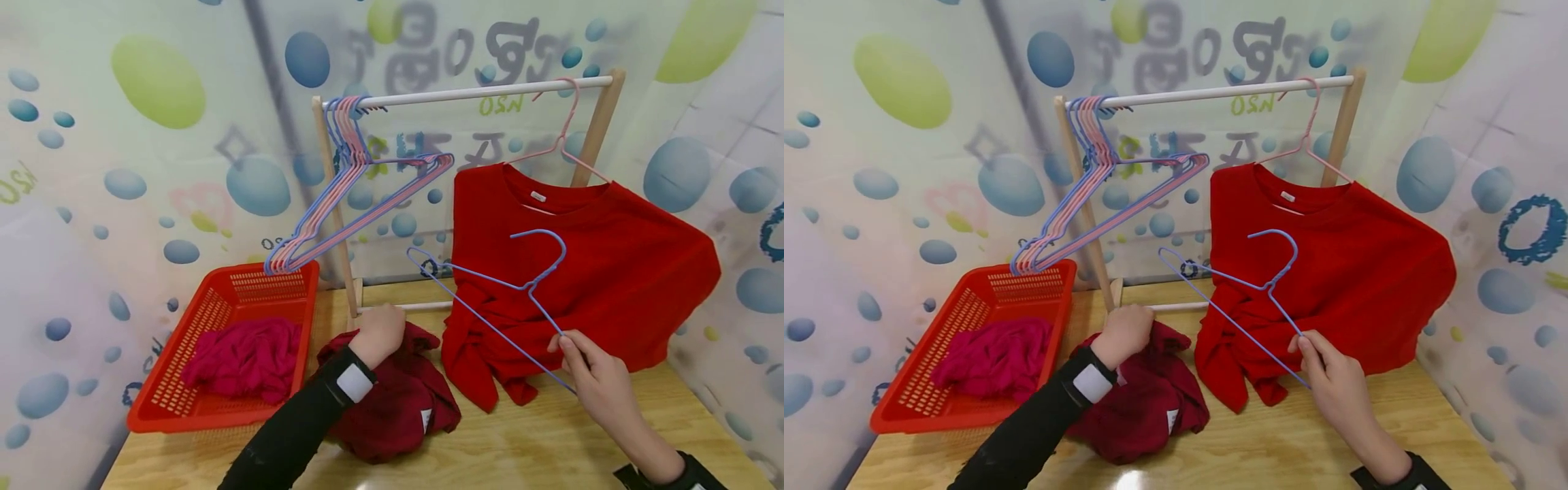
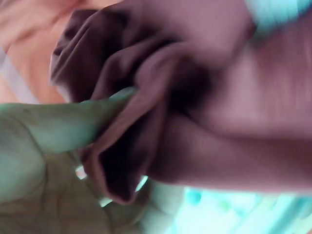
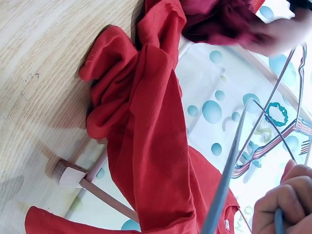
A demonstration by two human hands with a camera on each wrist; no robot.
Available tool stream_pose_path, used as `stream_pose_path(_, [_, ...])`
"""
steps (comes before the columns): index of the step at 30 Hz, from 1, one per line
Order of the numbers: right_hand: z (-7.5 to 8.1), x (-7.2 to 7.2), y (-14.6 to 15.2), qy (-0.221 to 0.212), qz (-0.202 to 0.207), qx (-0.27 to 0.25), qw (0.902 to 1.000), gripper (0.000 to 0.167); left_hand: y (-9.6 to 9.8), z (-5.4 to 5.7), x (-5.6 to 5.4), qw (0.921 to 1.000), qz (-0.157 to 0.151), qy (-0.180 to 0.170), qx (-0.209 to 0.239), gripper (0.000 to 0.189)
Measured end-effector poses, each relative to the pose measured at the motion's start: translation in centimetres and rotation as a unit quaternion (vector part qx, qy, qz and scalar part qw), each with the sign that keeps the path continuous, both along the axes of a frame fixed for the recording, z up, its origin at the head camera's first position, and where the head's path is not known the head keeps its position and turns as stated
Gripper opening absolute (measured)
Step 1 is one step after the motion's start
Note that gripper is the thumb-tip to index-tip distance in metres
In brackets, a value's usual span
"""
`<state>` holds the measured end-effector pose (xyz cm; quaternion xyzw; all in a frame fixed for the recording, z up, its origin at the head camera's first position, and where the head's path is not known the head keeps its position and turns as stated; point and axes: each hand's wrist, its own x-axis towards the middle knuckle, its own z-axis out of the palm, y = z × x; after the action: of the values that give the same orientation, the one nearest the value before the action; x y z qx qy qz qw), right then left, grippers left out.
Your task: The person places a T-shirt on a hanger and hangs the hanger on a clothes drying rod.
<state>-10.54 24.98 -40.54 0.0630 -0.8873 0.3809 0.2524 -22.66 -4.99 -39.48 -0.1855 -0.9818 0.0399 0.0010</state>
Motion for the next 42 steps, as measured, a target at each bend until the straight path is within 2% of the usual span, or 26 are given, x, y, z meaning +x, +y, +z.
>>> stream_pose_path(2, [0.0,0.0,0.0,0.001,0.001,0.001,1.0,0.02,-1.0,1.9,-0.4,0.9964,-0.005,-0.022,0.082,0.012])
stream_pose_path(3, [0.0,-0.1,0.1,0.001,0.002,0.001,1.0,0.019,-1.5,2.9,-0.5,0.991,-0.008,-0.038,0.128,0.01])
stream_pose_path(7, [0.2,-0.1,0.1,-0.004,0.001,0.001,1.0,0.019,-3.2,6.2,-0.8,0.9611,-0.023,-0.092,0.259,0.014])
stream_pose_path(9, [0.2,-0.1,0.2,-0.009,0.0,0.001,1.0,0.019,-4.0,7.3,-0.8,0.9445,-0.029,-0.106,0.309,0.016])
stream_pose_path(10, [0.2,-0.1,0.2,-0.011,-0.001,0.001,0.9999,0.018,-4.3,7.8,-0.7,0.9337,-0.027,-0.119,0.337,0.017])
stream_pose_path(11, [0.2,-0.1,0.2,-0.013,-0.002,0.002,0.9999,0.018,-4.6,8.1,-0.6,0.9182,-0.024,-0.135,0.371,0.017])
stream_pose_path(12, [0.2,-0.1,0.2,-0.014,-0.002,0.003,0.9999,0.018,-4.9,8.4,-0.5,0.8989,-0.02,-0.153,0.41,0.017])
stream_pose_path(16, [0.2,-0.1,0.2,-0.012,-0.004,0.006,0.9999,0.018,-5.7,8.6,0.0,0.8155,0.009,-0.191,0.546,0.02])
stream_pose_path(17, [0.2,-0.1,0.2,-0.011,-0.004,0.006,0.9999,0.018,-5.8,8.5,0.0,0.7992,0.014,-0.194,0.569,0.021])
stream_pose_path(18, [0.2,-0.1,0.2,-0.01,-0.005,0.005,0.9999,0.018,-5.9,8.3,0.1,0.7918,0.018,-0.192,0.579,0.022])
stream_pose_path(20, [0.2,-0.1,0.3,-0.01,-0.005,0.004,0.9999,0.018,-6.1,7.9,0.1,0.7884,0.023,-0.187,0.586,0.024])
stream_pose_path(21, [0.3,-0.1,0.3,-0.011,-0.006,0.004,0.9999,0.018,-6.2,7.7,0.1,0.7907,0.026,-0.186,0.583,0.025])
stream_pose_path(25, [0.2,0.1,0.4,-0.014,-0.005,0.004,0.9999,0.019,-6.7,6.8,0.0,0.8114,0.032,-0.173,0.557,0.029])
stream_pose_path(26, [0.2,0.2,0.4,-0.015,-0.004,0.003,0.9999,0.019,-6.8,6.5,-0.1,0.813,0.036,-0.173,0.555,0.031])
stream_pose_path(27, [0.1,0.2,0.4,-0.014,-0.003,0.003,0.9999,0.019,-6.8,6.3,-0.1,0.8129,0.041,-0.173,0.555,0.032])
stream_pose_path(28, [0.0,0.3,0.4,-0.013,-0.001,0.002,0.9999,0.02,-6.9,6.0,-0.1,0.8093,0.046,-0.176,0.558,0.032])
stream_pose_path(30, [-0.2,0.5,0.4,-0.013,0.003,0.0,0.9999,0.02,-6.9,5.6,0.0,0.7956,0.064,-0.189,0.572,0.034])
stream_pose_path(32, [-0.4,0.8,0.5,-0.012,0.006,-0.004,0.9999,0.02,-7.0,5.4,0.1,0.7943,0.075,-0.194,0.571,0.033])
stream_pose_path(33, [-0.5,0.9,0.5,-0.011,0.008,-0.006,0.9999,0.02,-7.0,5.3,0.1,0.7975,0.074,-0.197,0.565,0.032])
stream_pose_path(34, [-0.6,1.0,0.5,-0.01,0.01,-0.009,0.9999,0.02,-7.1,5.3,0.2,0.8017,0.073,-0.201,0.558,0.031])
stream_pose_path(35, [-0.8,1.0,0.5,-0.009,0.013,-0.013,0.9998,0.02,-7.3,5.3,0.3,0.8104,0.071,-0.201,0.546,0.034])
stream_pose_path(37, [-1.0,1.1,0.6,-0.004,0.02,-0.018,0.9996,0.021,-7.5,5.3,0.4,0.8369,0.061,-0.189,0.51,0.038])
stream_pose_path(38, [-1.1,1.2,0.6,-0.002,0.024,-0.019,0.9995,0.021,-7.7,5.3,0.5,0.8454,0.055,-0.181,0.499,0.04])
stream_pose_path(42, [-1.5,1.4,1.0,0.013,0.042,-0.028,0.9986,0.023,-8.1,5.3,0.8,0.8685,0.039,-0.126,0.478,0.025])
